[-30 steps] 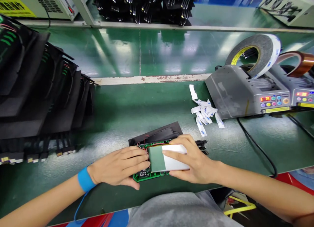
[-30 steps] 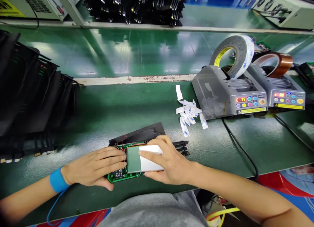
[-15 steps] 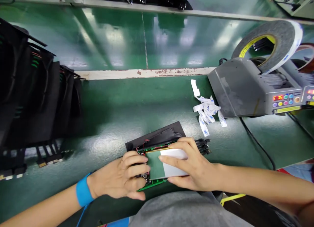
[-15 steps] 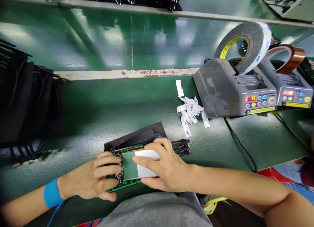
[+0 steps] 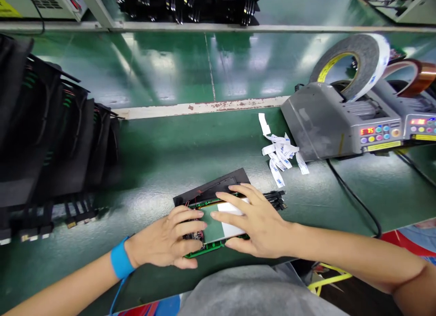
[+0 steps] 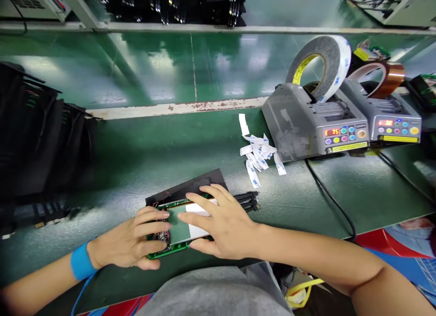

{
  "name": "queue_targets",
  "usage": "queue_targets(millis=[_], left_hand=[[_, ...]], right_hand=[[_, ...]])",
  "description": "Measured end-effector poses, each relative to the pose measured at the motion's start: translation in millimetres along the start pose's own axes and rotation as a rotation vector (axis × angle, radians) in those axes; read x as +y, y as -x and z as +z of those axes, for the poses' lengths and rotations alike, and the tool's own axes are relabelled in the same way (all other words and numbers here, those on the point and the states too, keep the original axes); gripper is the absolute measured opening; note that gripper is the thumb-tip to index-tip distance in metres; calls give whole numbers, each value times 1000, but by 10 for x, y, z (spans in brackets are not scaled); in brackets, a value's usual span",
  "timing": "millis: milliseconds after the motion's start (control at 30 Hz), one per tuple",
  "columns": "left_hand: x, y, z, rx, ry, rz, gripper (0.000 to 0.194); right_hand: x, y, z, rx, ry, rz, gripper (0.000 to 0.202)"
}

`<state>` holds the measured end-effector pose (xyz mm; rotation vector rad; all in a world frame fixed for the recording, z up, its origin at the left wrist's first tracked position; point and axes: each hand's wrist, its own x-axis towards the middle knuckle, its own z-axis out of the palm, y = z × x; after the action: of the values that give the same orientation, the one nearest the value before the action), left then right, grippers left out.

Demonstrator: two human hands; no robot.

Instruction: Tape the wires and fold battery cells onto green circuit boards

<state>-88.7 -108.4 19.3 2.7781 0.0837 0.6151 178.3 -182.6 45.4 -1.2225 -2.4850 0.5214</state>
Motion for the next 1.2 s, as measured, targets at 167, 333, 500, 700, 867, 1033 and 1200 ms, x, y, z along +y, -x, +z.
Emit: queue_targets(millis=[167,333,500,700,867,1033,1200], left_hand=[[204,-63,-47,-19,132,-331,26],[455,-217,-82,44,226,-836,51],[513,-227,-64,34,383,-921,63],[614,-208,146,234,444,-1015,69],[647,-188,195,223,454,-986,74],[599,-159,109,205,431,-1013,76],[474,-253,-31,285,212,-1011,59]], right_hand=[[24,42,10,-60,66,-22,56],[33,54,-11,-53,77,-38,59],[81,13,-46,-88,51,-66,59],[113,-17,-143,-107,19,-96,58],[82,-314,-258,-23,-176,-1,55],[86,-791,-151,27,-247,7,12],[101,-873,-115,87,-190,-130,10]])
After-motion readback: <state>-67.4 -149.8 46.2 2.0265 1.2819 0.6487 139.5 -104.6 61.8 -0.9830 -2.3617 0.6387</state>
